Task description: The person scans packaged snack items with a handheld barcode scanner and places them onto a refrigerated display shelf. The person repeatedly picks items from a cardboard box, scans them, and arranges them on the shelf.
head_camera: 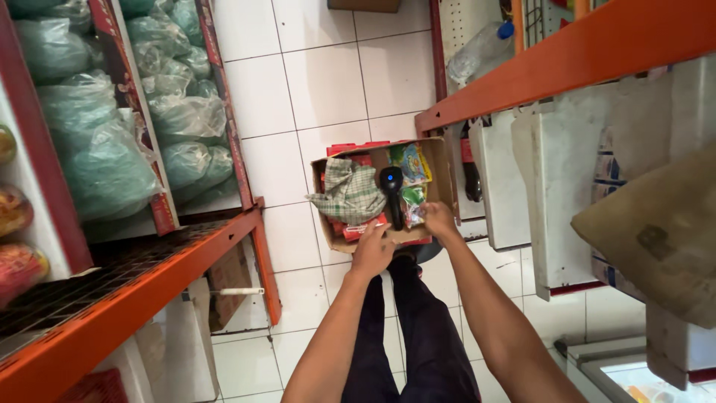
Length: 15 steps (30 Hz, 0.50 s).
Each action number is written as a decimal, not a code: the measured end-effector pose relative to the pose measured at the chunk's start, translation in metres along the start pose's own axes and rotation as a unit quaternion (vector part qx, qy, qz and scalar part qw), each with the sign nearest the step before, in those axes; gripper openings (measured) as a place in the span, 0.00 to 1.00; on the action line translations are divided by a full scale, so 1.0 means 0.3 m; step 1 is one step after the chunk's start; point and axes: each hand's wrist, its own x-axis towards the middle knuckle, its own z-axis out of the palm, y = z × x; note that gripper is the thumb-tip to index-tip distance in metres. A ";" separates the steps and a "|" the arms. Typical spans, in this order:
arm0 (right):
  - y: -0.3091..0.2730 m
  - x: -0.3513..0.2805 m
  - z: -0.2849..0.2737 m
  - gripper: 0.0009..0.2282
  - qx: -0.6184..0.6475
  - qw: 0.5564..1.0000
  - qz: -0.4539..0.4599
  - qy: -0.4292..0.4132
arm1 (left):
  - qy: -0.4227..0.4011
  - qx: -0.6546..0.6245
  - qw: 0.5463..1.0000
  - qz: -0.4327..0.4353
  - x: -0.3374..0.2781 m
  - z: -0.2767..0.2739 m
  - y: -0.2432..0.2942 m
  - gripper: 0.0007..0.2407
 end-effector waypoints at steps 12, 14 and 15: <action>-0.297 -0.371 -0.107 0.16 0.265 0.945 0.010 -0.192 | 0.170 0.093 0.977 0.091 -0.067 -0.129 0.207 0.33; -0.336 -0.338 -0.044 0.16 0.282 0.934 0.004 -0.221 | 0.239 0.073 0.966 0.064 -0.088 -0.158 0.143 0.28; -0.340 -0.314 0.003 0.17 0.309 0.930 -0.002 -0.200 | 0.269 0.040 0.961 0.040 -0.109 -0.171 0.108 0.25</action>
